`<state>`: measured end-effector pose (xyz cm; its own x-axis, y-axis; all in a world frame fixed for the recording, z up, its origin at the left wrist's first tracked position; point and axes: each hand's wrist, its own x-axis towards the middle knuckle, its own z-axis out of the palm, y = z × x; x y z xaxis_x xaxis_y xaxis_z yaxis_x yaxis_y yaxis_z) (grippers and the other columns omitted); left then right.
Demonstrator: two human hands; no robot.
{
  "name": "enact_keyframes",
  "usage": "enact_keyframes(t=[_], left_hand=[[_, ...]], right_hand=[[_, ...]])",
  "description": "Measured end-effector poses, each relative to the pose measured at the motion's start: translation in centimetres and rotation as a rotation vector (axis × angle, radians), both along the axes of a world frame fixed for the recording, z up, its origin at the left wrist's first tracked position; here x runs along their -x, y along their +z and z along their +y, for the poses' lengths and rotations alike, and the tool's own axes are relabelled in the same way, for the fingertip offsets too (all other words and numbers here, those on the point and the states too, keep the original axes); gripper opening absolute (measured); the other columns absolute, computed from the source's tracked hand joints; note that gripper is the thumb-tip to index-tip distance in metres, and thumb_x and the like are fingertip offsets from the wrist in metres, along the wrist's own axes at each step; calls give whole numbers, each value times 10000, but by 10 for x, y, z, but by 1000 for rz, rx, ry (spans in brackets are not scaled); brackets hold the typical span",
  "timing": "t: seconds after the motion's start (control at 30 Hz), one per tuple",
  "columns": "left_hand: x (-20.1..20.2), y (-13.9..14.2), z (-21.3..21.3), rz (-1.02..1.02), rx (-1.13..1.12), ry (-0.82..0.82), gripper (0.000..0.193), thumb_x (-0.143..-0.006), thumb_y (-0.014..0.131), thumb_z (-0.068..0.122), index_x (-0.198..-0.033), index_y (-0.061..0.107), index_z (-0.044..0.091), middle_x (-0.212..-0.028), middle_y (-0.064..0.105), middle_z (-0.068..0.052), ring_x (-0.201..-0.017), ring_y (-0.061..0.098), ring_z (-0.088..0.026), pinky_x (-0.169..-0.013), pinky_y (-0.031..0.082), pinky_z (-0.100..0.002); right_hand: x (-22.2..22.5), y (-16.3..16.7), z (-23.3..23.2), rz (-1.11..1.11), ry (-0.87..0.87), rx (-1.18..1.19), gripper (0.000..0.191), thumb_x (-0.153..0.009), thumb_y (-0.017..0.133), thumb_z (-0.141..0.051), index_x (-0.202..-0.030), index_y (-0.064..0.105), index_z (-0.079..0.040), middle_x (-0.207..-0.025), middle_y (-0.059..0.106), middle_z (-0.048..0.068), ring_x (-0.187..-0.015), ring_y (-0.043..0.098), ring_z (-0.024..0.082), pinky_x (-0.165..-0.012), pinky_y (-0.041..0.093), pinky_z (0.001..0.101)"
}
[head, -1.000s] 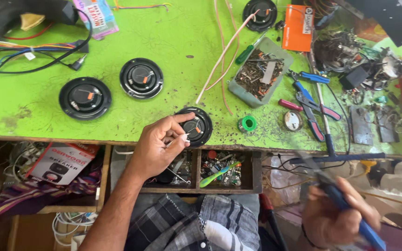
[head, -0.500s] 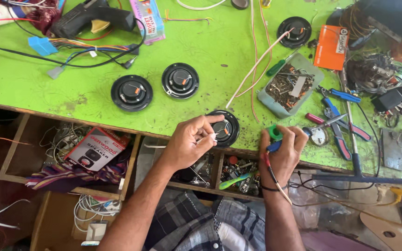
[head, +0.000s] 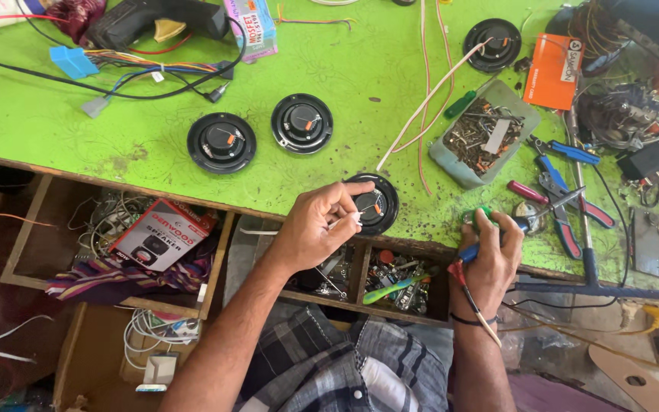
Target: The person strips white speaker wires and solders them to the terminals of small black speakers on a green workbench. They use a soldering iron and wire strippers, handling multiple speakers and wires sequentially.
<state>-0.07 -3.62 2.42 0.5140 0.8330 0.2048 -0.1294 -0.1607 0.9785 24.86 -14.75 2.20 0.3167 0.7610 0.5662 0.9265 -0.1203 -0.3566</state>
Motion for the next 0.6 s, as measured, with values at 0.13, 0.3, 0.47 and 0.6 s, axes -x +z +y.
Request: enact_keyframes(t=[0.13, 0.3, 0.47, 0.6], left_hand=[[1, 2, 0, 12, 2, -8, 102, -900, 644, 29, -898, 544, 16, -1409, 651, -240, -721, 655, -28, -599, 540, -216], [1, 3, 0, 36, -32, 6, 130, -899, 660, 30, -889, 532, 15, -1393, 676, -228, -699, 619, -15, -589, 517, -211], [3, 0, 3, 61, -70, 24, 127, -900, 664, 32, -905, 540, 5, -1394, 674, -204, -729, 671, -54, -620, 558, -233], [-1, -4, 6, 71, -75, 20, 126, -925, 664, 42, -964, 561, -18, -1390, 682, -193, -773, 711, -106, -672, 594, -264]], right_hand=[[1, 3, 2, -25, 68, -27, 310, -974, 722, 32, -1275, 679, -29, -1314, 595, 190, -1179, 620, 383, -996, 516, 470], [-4, 1, 5, 100, 112, -12, 379, -907, 662, 82, -1268, 687, -29, -1277, 583, 199, -1094, 633, 336, -904, 534, 426], [-1, 29, -21, -35, 77, -37, 335, -892, 630, 121, -1204, 694, 17, -1323, 591, 222, -1187, 622, 349, -990, 531, 440], [-24, 64, -78, -96, 111, -162, 102, -1143, 596, 29, -1230, 649, 20, -1417, 523, 285, -1247, 619, 374, -1062, 547, 396]])
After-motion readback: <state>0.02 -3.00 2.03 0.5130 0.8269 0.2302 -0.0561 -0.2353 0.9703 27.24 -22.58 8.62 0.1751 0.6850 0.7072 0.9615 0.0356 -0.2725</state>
